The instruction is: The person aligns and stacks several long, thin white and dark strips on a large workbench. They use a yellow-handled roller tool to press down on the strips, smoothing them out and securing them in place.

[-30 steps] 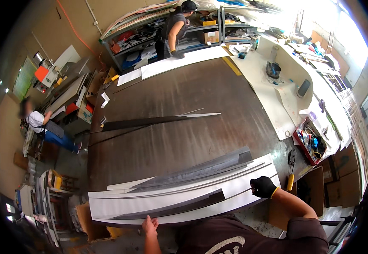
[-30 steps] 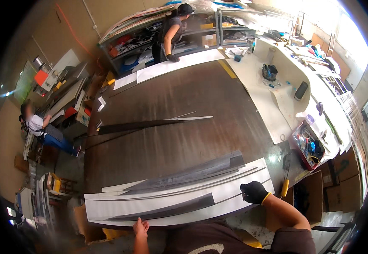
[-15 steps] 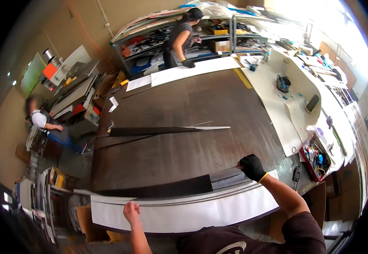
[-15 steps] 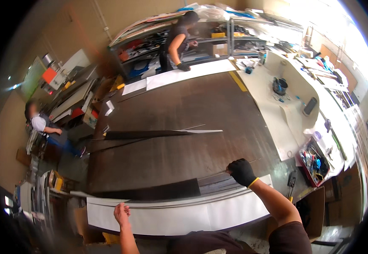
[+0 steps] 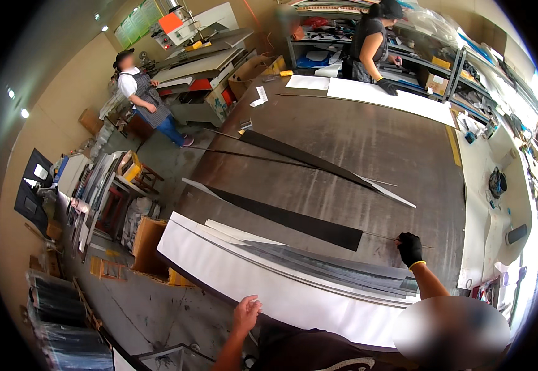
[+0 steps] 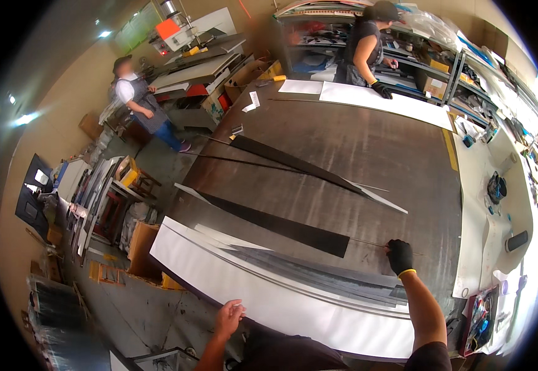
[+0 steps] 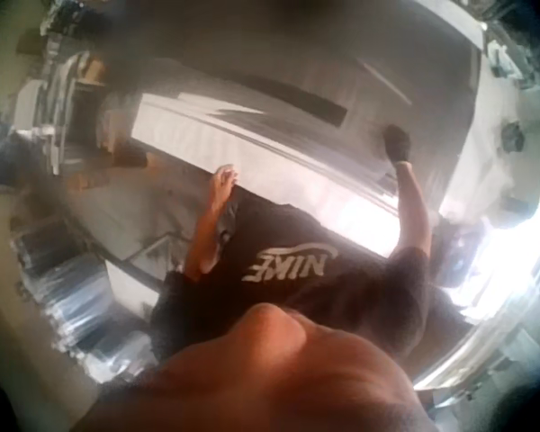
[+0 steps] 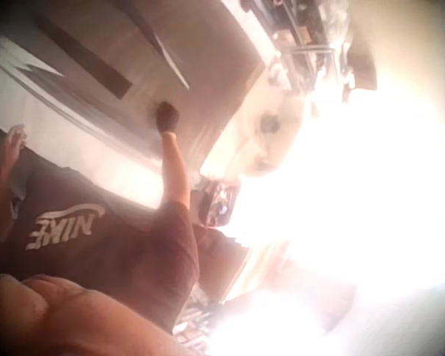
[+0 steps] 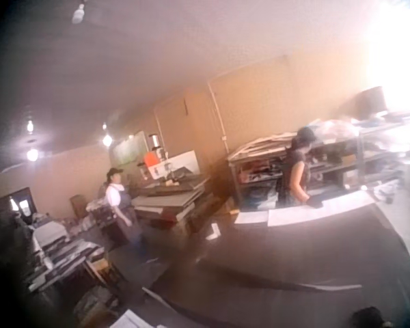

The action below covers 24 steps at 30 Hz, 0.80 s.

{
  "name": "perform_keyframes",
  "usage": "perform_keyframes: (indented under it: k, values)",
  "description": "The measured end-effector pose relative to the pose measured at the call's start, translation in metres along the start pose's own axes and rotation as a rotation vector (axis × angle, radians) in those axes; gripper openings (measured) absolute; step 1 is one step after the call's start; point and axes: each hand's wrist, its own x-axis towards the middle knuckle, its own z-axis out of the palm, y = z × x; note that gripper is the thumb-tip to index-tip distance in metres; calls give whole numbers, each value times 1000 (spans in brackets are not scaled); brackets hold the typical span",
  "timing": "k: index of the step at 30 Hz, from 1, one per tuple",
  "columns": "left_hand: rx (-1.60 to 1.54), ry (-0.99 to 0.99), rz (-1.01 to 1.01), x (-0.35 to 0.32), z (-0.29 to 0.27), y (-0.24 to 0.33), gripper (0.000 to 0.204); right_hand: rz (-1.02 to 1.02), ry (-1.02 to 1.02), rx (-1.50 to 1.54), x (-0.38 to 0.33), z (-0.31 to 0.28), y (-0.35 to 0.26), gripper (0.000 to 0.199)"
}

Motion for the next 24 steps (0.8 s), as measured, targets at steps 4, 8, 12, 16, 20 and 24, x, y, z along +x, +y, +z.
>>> perform_keyframes:
  k: [4,8,12,16,20,24]
  values:
    - [18,-6,26,-3,4,-12,31,12,-20,25,2,15,-10,13]
    - [-30,-38,63,11,17,-20,32,39,-60,-79,13,31,-24,20]
    - [149,-161,184,25,21,-2,35,51,245,183,8,30,-87,23]
    - [106,-311,208,21,60,47,37,400,-208,1257,-44,31,-204,29]
    - [-118,-283,217,-3,111,94,46,639,-550,2104,-95,28,-299,44]
    - [370,-87,494,-12,114,116,38,684,-554,2456,-115,19,-327,43]
